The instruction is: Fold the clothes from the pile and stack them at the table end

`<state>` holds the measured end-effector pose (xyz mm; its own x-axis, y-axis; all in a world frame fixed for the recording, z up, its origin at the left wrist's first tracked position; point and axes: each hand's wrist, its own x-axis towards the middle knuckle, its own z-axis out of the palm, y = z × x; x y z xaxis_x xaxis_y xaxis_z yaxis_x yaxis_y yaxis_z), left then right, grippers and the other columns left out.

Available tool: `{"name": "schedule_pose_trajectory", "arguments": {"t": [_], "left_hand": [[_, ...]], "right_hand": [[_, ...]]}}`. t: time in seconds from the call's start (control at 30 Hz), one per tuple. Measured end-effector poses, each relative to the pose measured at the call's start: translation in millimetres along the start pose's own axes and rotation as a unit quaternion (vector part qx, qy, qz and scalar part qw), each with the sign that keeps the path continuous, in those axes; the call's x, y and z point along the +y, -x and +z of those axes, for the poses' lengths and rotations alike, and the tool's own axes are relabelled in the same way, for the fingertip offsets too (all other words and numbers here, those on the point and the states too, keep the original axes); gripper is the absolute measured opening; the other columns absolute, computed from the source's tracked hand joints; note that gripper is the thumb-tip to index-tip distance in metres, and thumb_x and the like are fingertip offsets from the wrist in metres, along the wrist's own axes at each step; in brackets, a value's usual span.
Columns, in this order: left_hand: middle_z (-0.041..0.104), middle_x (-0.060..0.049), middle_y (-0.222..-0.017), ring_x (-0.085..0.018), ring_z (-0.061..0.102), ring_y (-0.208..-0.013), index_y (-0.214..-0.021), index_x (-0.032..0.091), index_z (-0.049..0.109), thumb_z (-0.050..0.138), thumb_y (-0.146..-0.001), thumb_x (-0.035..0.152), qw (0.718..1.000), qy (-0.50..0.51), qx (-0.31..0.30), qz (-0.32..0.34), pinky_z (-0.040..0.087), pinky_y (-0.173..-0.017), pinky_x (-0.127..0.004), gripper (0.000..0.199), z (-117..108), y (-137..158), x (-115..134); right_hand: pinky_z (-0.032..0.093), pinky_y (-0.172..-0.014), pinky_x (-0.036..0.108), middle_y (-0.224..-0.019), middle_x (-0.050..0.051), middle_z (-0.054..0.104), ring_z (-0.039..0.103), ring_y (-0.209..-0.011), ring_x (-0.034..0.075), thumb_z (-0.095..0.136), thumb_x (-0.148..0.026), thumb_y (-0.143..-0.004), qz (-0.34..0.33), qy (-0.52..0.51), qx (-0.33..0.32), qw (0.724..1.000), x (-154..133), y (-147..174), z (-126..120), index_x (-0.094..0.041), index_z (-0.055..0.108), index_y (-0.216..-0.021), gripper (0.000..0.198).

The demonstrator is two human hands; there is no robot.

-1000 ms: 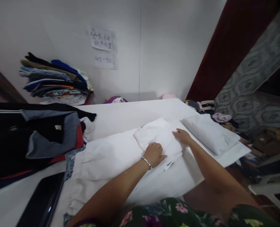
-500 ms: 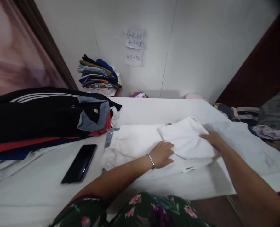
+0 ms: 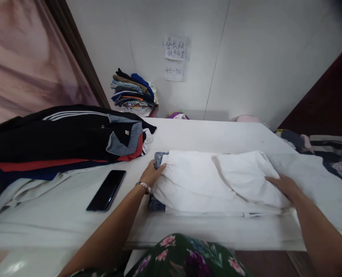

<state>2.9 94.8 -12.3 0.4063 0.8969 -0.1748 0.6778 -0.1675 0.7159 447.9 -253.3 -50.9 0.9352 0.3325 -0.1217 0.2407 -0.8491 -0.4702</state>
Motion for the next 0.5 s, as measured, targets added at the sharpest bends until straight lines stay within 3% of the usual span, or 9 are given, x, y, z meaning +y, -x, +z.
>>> {"name": "schedule_pose_trajectory", "arguments": {"t": [0.13,0.27,0.5], "left_hand": [[0.059,-0.014,-0.126,-0.026,0.058,-0.113,-0.129,0.015,0.043,0.069,-0.069,0.050,0.998,0.066,-0.019,0.000,0.043,-0.095,-0.033,0.074,7.6,-1.3,1.0],[0.059,-0.015,-0.127,-0.027,0.057,-0.113,-0.134,0.014,0.039,0.077,-0.062,0.030,0.998,0.063,-0.018,0.022,0.042,-0.098,-0.036,0.083,11.6,-10.3,1.7],[0.054,-0.010,-0.134,-0.026,0.055,-0.118,-0.141,0.020,0.036,0.071,-0.067,0.026,0.990,-0.043,0.043,0.127,0.040,-0.103,-0.035,0.082,-37.7,-52.4,24.0]], "right_hand": [[0.045,-0.071,0.039,-0.105,0.028,0.065,0.065,-0.092,0.032,0.070,-0.038,-0.072,0.010,-0.054,-0.016,0.998,-1.8,6.3,-5.2,-0.011,0.070,-0.108,0.045],[0.048,-0.073,0.038,-0.101,0.020,0.069,0.065,-0.090,0.031,0.072,-0.034,-0.068,0.015,-0.115,-0.013,0.993,-6.2,13.4,-8.3,-0.012,0.071,-0.103,0.041],[0.051,-0.060,0.029,-0.092,0.012,0.073,0.067,-0.077,0.024,0.072,-0.029,-0.063,0.016,-0.268,-0.019,0.963,-32.5,30.5,-4.8,-0.012,0.067,-0.107,0.048]]}}
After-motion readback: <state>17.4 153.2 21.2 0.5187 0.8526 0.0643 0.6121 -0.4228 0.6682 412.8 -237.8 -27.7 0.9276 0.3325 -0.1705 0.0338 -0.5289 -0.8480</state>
